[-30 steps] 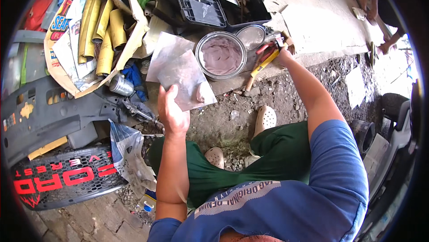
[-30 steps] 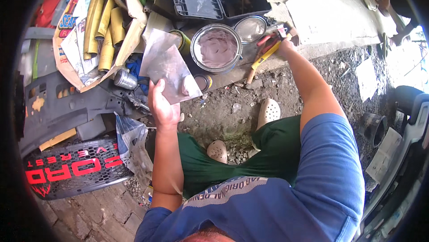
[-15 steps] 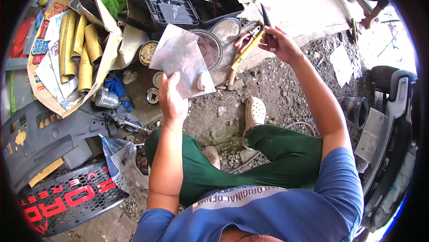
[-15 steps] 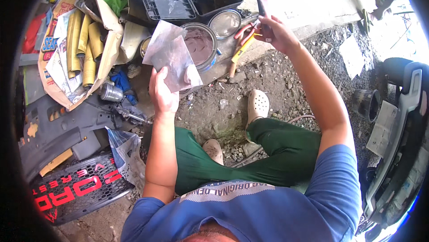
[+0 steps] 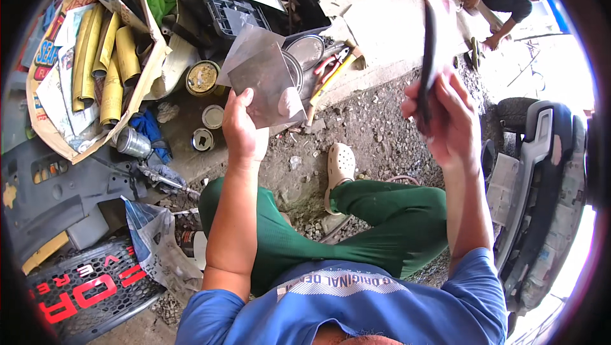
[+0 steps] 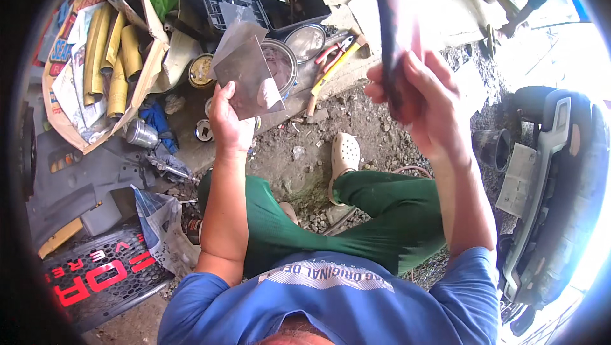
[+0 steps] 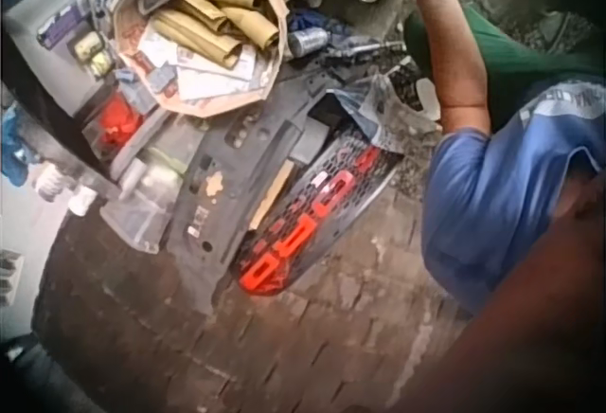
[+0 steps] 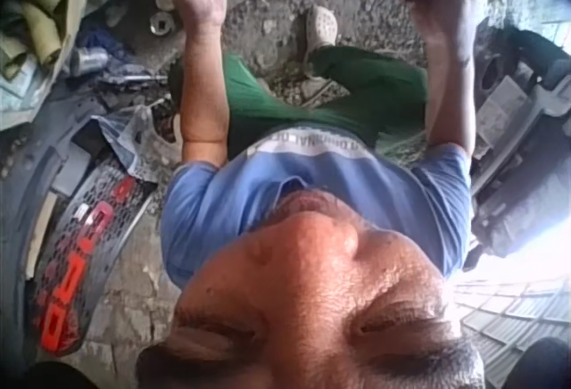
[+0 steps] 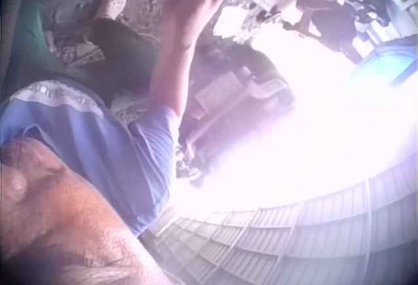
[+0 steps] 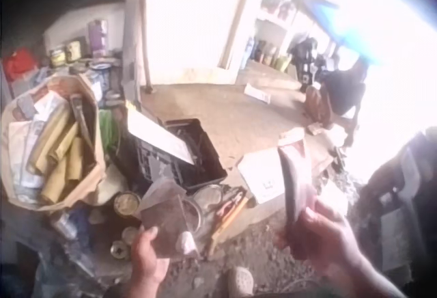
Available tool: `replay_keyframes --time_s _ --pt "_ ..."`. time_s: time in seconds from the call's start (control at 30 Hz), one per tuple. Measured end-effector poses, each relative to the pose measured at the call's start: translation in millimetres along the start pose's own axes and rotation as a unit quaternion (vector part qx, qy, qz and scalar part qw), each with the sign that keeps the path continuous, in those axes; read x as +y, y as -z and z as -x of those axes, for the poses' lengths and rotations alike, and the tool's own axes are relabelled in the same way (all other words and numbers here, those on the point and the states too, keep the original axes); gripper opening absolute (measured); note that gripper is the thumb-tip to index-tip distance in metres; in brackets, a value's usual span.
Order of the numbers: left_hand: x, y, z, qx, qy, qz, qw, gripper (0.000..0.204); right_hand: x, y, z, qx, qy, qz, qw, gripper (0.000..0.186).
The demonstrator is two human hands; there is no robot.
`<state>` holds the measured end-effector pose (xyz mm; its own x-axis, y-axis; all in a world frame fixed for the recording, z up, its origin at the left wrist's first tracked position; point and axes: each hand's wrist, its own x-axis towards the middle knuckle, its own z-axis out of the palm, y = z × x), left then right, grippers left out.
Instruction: The person rubs two pieces of sandpaper together, holds them against a vehicle bumper, and continues rubbing the sandpaper sheets against each other.
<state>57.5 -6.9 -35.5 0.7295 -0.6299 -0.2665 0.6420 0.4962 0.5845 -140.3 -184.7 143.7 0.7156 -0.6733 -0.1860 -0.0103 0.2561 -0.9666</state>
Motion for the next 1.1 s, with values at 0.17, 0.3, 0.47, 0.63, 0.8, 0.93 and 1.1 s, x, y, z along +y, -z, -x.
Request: replay_keyframes --time_s 0.17,0.3,0.47,0.63,0.8,0.93,1.1 --pt "9 0 0 -0.023 -0.025 -0.006 0.999 0.044 -4 -13 11 -0.081 0.014 -0.047 0.995 0.054" --pt "12 13 5 -0.019 -0.031 -0.023 0.999 0.038 13 -24 -3 -0.129 -0.047 0.005 0.991 0.041" --pt "7 12 14 -0.019 -0.031 -0.091 0.995 0.038 36 -29 -16 -0.117 -0.094 0.063 0.987 0.029" --pt "-12 4 21 -0.014 0.010 -0.153 0.988 0.041 39 -27 -19 -0.118 -0.146 0.025 0.982 0.036" --pt "-18 -10 27 -0.098 0.018 -0.211 0.972 0.034 47 -9 -16 -0.114 -0.138 0.084 0.980 0.038" --pt "-26 -9 27 -0.127 0.007 -0.277 0.952 0.028 48 -12 -14 -0.090 -0.143 0.135 0.976 0.034" --pt "-39 -5 26 -0.149 -0.017 -0.290 0.945 0.026 58 -9 -16 -0.112 -0.154 0.308 0.932 0.024"
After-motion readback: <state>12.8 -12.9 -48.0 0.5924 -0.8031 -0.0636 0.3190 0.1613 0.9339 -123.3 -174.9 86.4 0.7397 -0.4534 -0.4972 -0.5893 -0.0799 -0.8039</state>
